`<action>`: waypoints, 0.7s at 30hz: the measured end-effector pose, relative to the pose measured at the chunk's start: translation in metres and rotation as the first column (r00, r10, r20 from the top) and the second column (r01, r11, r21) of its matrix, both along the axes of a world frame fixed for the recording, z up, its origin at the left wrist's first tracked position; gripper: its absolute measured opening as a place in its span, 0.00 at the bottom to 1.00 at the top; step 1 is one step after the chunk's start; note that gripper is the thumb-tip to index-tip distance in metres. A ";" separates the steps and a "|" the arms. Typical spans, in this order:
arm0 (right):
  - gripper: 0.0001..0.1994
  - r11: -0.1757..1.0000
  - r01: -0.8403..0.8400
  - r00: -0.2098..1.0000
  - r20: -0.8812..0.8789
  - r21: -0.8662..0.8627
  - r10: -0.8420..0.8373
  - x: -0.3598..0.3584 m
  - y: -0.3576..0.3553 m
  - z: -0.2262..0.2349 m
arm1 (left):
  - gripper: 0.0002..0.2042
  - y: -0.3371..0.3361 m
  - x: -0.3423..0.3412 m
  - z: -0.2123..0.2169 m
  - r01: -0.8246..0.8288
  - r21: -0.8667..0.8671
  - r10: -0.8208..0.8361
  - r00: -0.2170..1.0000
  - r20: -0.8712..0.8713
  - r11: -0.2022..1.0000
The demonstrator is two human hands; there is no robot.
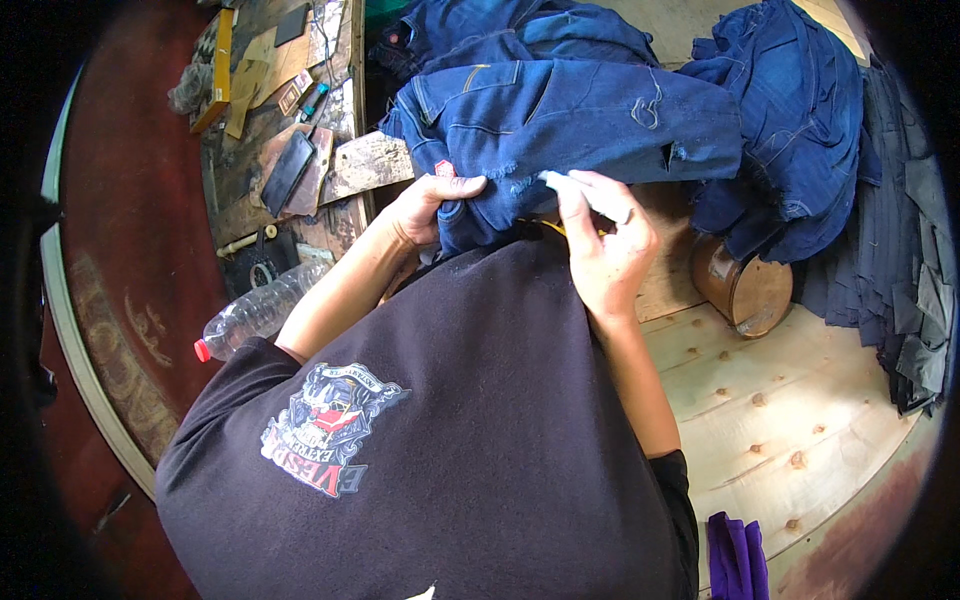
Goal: The person repeatedly picks up pairs of blue jeans, uses a white marker to draw lines on the fabric, and places them back on a pile. The person handles the jeans one at a time and marks different areas on each pair.
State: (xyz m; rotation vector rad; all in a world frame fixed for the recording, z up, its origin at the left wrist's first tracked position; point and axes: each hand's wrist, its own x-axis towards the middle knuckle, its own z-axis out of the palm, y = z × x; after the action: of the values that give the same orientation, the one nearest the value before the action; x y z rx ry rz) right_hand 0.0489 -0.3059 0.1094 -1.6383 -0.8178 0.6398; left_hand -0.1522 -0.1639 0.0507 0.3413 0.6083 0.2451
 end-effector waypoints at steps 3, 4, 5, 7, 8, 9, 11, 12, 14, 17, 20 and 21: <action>0.09 0.998 -0.055 0.998 -0.006 -0.007 0.055 0.000 -0.002 -0.005 | 0.19 0.001 0.000 0.001 0.018 -0.035 -0.019 0.999 -0.036 0.999; 0.09 1.000 -0.010 1.000 -0.002 -0.014 0.010 0.001 -0.001 -0.007 | 0.19 0.000 -0.001 0.002 0.020 -0.040 -0.021 1.000 -0.019 0.999; 0.09 0.999 0.032 0.999 0.002 -0.020 -0.032 0.001 -0.001 -0.010 | 0.18 0.001 -0.001 0.002 0.011 -0.037 -0.012 1.000 -0.020 0.999; 0.09 1.000 0.007 1.000 0.008 0.022 -0.007 0.002 -0.002 -0.015 | 0.18 0.000 -0.001 0.006 0.000 -0.030 -0.001 0.999 -0.039 1.000; 0.09 1.000 -0.017 1.000 0.026 0.003 0.017 0.002 -0.002 -0.017 | 0.18 -0.001 -0.001 0.008 0.000 -0.027 -0.002 0.998 -0.058 1.000; 0.09 0.999 -0.051 0.998 0.048 -0.010 0.051 0.003 -0.002 -0.018 | 0.18 -0.001 -0.001 0.010 0.002 -0.025 -0.004 0.997 -0.078 1.000; 0.09 1.000 0.022 0.995 0.099 -0.020 -0.020 0.005 -0.001 -0.018 | 0.19 -0.003 0.000 0.014 -0.008 0.061 0.023 0.969 -0.246 0.998; 0.09 0.999 0.048 0.995 0.094 -0.019 -0.046 0.007 0.001 -0.017 | 0.19 -0.004 0.000 0.016 -0.017 0.109 0.047 0.960 -0.276 0.994; 0.09 0.997 0.081 0.989 0.127 -0.009 -0.079 0.009 0.004 -0.011 | 0.21 -0.007 -0.001 0.020 -0.094 0.179 0.148 0.936 -0.319 0.979; 0.10 0.998 0.016 0.995 0.096 0.059 -0.022 0.002 0.012 0.000 | 0.20 -0.013 -0.003 0.026 -0.145 0.146 0.179 0.949 -0.259 0.979; 0.10 0.986 -0.142 0.979 0.160 0.083 0.127 -0.012 0.017 0.011 | 0.17 -0.019 -0.005 0.029 -0.174 0.092 0.182 0.980 -0.084 0.980; 0.09 0.971 -0.208 0.963 0.197 0.117 0.183 -0.016 0.020 0.012 | 0.18 -0.020 -0.006 0.030 -0.165 0.092 0.177 0.974 -0.143 0.982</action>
State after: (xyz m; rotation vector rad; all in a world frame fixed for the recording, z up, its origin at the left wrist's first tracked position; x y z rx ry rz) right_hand 0.0333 -0.2863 0.1211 -1.5180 -1.1463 0.5600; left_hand -0.1579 -0.1841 0.0803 0.3867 0.7798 0.4130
